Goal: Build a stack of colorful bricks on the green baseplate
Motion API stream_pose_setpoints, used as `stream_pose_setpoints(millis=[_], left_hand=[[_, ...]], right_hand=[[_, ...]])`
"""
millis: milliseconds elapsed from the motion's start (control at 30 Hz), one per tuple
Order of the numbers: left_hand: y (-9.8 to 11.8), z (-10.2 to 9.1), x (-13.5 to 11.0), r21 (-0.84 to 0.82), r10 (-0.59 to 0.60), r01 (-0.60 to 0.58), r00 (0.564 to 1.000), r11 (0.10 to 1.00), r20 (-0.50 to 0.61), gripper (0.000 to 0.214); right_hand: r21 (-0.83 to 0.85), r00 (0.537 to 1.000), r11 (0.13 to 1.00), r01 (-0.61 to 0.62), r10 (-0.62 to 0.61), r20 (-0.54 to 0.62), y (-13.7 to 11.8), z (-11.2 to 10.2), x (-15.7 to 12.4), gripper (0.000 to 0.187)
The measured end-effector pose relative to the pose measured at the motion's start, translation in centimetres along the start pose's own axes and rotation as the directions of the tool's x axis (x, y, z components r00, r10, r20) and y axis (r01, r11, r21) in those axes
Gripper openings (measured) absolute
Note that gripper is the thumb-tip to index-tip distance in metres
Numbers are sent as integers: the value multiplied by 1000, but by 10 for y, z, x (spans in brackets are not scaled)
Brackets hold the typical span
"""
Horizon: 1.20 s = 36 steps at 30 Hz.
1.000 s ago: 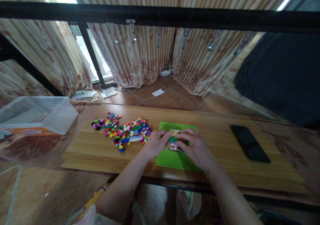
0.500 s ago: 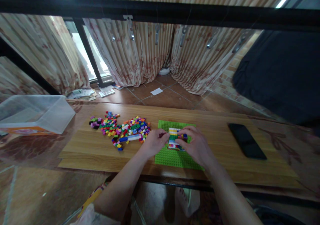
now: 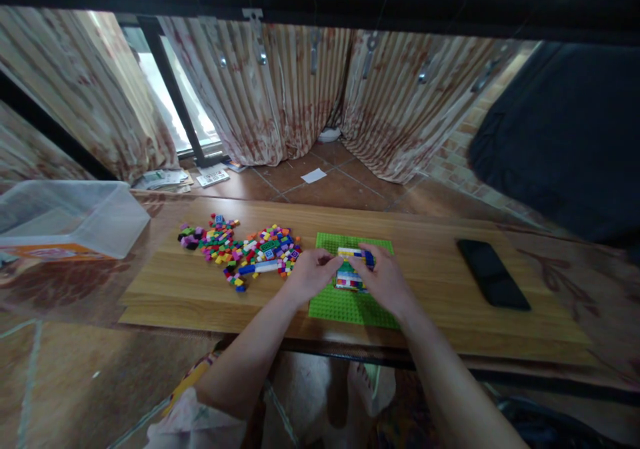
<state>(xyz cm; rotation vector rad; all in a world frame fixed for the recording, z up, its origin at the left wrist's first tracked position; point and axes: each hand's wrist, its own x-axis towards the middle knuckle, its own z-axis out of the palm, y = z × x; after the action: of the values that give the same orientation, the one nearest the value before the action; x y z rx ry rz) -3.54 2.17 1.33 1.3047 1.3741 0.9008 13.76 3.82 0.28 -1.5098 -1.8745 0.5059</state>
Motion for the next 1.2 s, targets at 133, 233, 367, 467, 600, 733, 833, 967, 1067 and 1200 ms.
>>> stream_pose_setpoints(millis=[133, 233, 367, 467, 600, 733, 833, 967, 1067, 1200], left_hand=[[-3, 2, 1, -23, 0, 0, 1000, 1000, 1, 29], [-4, 4, 1, -82, -27, 24, 999, 996, -27, 26], [-3, 7, 1, -151, -53, 48, 998, 987, -33, 23], [-2, 7, 1, -185, -61, 54, 997, 981, -37, 21], [-2, 8, 2, -198, -56, 47, 997, 979, -43, 21], [0, 9, -1, -259, -89, 74, 995, 963, -48, 19], [4, 10, -1, -327, -135, 112, 990, 938, -47, 18], [7, 12, 1, -380, -170, 138, 984, 915, -53, 17], [6, 14, 0, -391, -163, 126, 985, 912, -62, 16], [6, 15, -3, -356, -116, 79, 990, 931, -82, 16]], right_hand=[[16, 1000, 1000, -11, 11, 4, -3, 1, -1, 45], [28, 1000, 1000, -12, 12, 9, -5, 3, -1, 42], [37, 1000, 999, -13, 13, 11, -4, 3, -1, 41], [34, 1000, 999, -10, 9, 25, -5, 3, -1, 41], [3, 1000, 1000, -12, 12, 26, -8, 5, -2, 42], [-15, 1000, 1000, -12, 12, 10, -11, 7, -5, 43], [-12, 1000, 1000, -14, 14, 1, -12, 9, -6, 42], [-9, 1000, 1000, -18, 17, -15, -12, 12, -6, 42], [18, 999, 1000, -12, 13, -37, -10, 14, -6, 41], [72, 999, 997, -15, 18, -36, -5, 9, -5, 47]])
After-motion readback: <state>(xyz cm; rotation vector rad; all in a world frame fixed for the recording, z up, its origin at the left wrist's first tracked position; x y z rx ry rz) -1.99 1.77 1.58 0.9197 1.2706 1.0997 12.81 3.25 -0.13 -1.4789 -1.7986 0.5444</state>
